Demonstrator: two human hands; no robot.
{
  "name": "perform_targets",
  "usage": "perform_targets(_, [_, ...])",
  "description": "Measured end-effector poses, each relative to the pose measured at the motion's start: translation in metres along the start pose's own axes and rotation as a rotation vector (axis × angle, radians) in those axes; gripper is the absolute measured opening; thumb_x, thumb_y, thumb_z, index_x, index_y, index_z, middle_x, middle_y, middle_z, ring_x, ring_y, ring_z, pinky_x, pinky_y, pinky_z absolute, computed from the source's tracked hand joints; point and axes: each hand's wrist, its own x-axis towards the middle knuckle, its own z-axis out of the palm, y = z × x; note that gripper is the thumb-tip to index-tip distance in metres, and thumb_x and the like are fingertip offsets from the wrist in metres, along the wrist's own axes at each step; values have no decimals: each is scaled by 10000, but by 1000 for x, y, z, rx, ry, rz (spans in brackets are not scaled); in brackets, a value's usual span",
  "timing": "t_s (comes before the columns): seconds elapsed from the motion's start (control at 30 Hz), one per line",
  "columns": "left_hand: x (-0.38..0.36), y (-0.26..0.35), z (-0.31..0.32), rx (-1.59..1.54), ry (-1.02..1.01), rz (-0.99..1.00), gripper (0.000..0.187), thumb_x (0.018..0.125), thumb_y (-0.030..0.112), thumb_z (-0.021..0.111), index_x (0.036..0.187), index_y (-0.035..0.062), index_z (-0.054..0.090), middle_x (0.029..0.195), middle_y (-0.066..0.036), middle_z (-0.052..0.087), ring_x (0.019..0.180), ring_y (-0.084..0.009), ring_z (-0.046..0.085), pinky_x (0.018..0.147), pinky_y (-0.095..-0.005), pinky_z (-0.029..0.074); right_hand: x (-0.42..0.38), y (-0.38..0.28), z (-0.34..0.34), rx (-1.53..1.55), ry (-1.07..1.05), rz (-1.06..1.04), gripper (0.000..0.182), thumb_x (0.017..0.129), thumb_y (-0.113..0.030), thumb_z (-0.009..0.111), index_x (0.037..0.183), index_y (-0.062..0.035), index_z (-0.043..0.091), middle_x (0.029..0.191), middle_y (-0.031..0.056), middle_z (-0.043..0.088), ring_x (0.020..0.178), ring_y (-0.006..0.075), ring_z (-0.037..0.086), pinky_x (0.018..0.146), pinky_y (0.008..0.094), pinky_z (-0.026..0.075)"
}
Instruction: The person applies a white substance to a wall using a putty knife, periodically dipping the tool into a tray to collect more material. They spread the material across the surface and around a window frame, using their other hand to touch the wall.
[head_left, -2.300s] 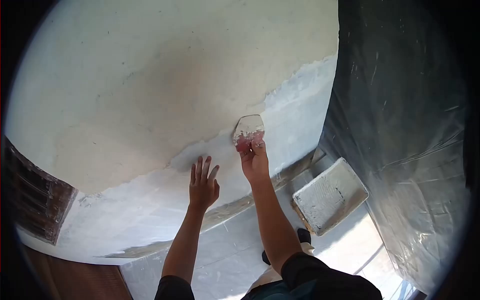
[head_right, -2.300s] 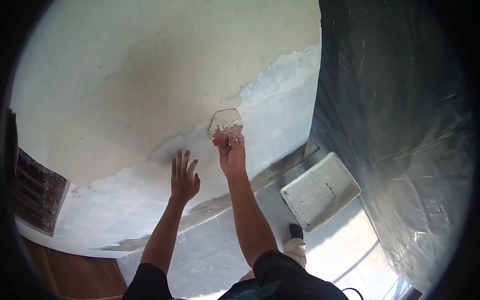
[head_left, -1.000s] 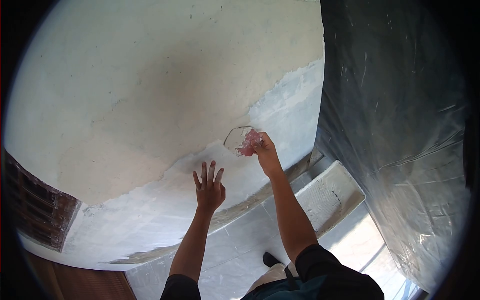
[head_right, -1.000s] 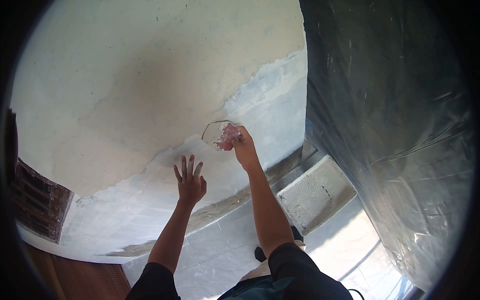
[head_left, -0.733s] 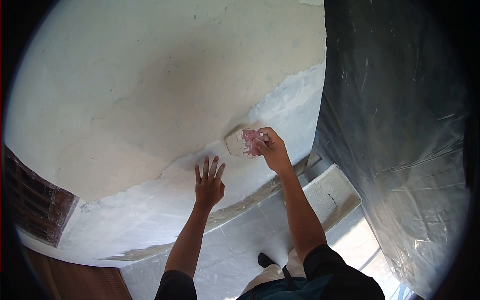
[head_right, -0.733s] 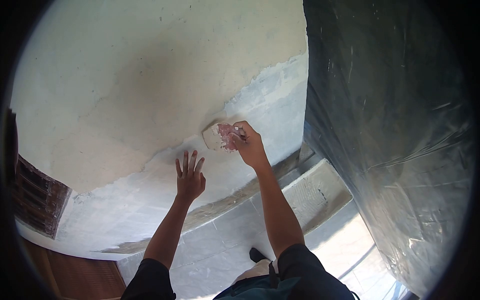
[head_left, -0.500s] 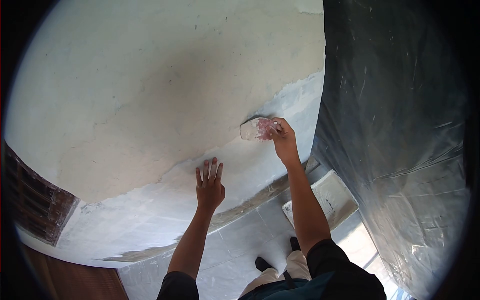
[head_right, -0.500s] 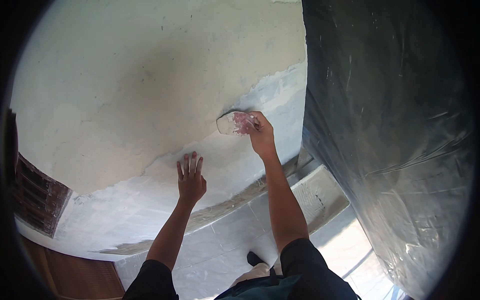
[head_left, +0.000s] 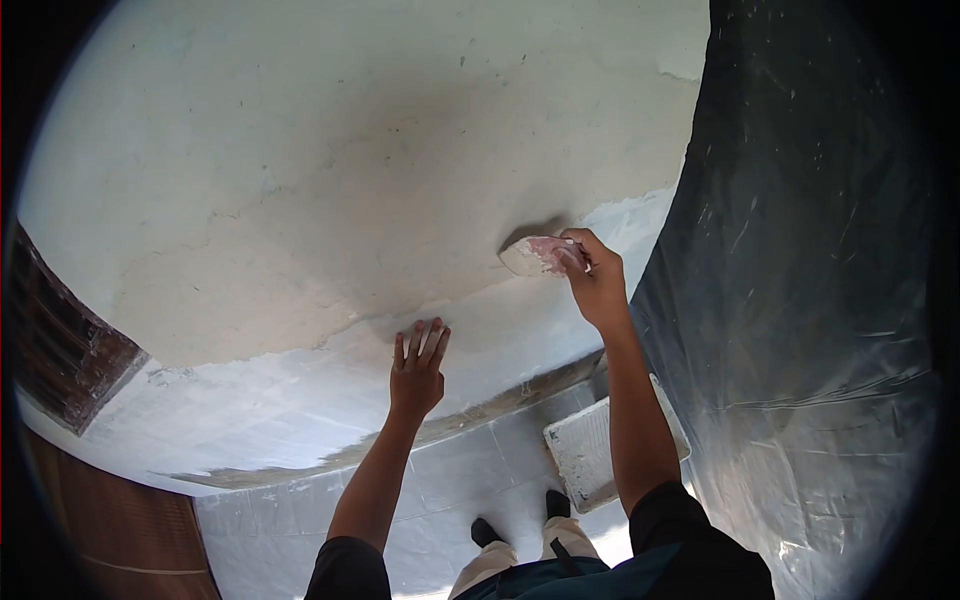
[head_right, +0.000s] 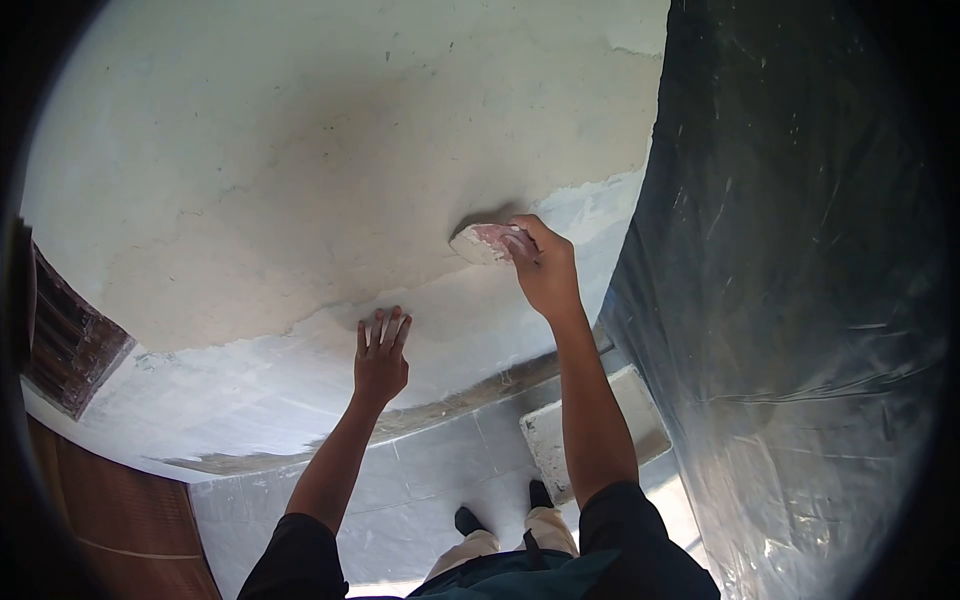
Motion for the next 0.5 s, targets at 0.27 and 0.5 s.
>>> perform_targets(0.27, [1,0,-5,34,-9,21,681,760,75,556,1417,152,396,1518,-44,283,1420,-273,219,1147,-533,163,11,-5,4,-221,-72,-14,214,807,35,654,1009,-5,594,803,193,625,679,249,619,649,294,487])
perform_targets(0.5, [1,-2,-3,44,-5,28,686,753,76,564,1415,154,401,1518,-38,284,1416,-265,228,1148,-526,170,10,-7,9,-243,-177,-109,219,803,21,658,1014,-3,602,857,190,653,755,314,649,675,333,501])
